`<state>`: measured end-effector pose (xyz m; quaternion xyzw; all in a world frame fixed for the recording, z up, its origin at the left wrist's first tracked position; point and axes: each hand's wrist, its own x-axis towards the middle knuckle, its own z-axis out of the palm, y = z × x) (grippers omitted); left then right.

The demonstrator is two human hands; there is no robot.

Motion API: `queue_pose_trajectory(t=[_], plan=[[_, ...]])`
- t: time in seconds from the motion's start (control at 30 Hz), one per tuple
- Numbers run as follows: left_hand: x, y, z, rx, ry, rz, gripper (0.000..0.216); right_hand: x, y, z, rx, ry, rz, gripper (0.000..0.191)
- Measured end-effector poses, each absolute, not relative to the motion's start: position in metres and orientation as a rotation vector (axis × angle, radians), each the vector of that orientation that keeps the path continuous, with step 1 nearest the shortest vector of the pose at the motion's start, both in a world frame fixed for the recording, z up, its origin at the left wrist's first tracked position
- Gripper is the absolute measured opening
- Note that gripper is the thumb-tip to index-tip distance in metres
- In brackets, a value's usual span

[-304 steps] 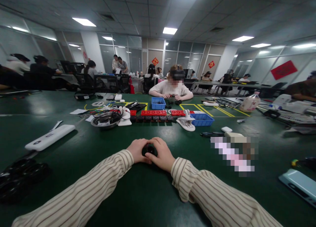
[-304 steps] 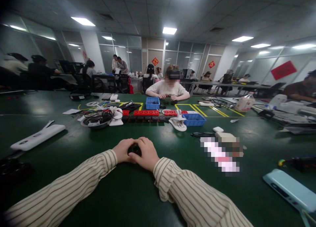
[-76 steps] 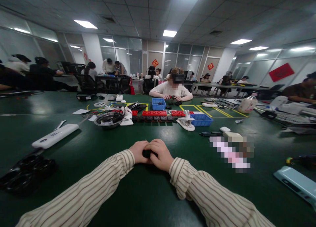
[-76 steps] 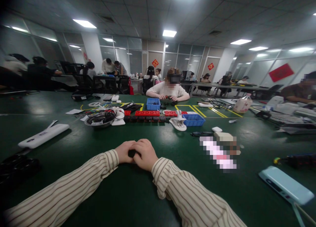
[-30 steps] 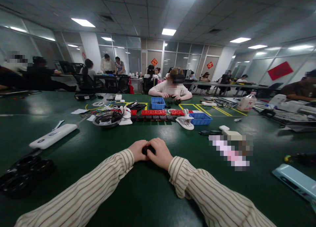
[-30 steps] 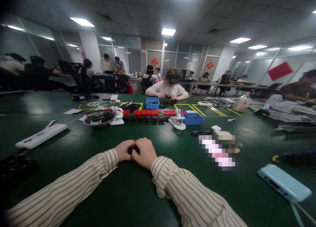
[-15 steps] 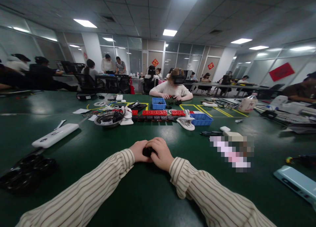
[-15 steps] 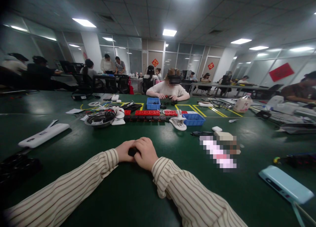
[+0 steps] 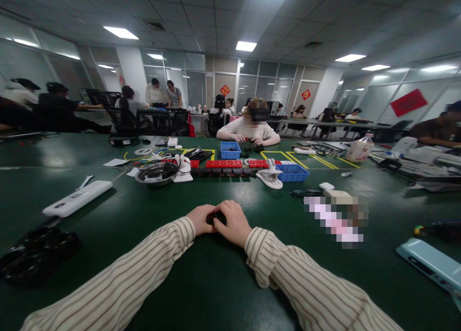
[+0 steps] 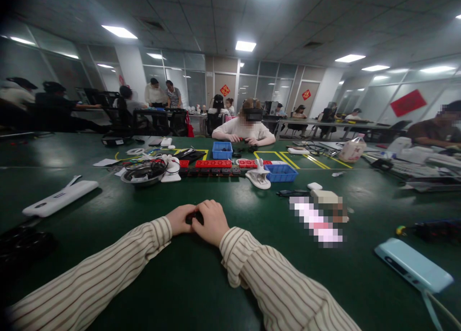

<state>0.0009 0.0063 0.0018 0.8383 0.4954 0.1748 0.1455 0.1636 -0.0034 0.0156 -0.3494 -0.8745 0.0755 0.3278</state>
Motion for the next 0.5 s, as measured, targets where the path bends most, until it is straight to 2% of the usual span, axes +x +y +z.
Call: queue_pose_trajectory(t=[0.13,0.3,0.4,0.5], plan=[[-0.004,0.011,0.001,2.427,1.363,0.507,0.017,0.165,-0.004,0.017,-0.770,-2.337,0.253,0.016],[-0.010,0.014,-0.001,2.437,1.279,0.505,0.016,0.167,-0.004,0.014,-0.611,-2.368,0.285,0.016],[-0.011,0.013,-0.002,2.443,1.302,0.514,0.023,0.167,-0.006,0.016,-0.604,-2.327,0.273,0.019],[-0.006,0.009,0.001,2.440,1.368,0.541,0.041,0.166,-0.007,0.018,-0.703,-2.268,0.240,0.016]])
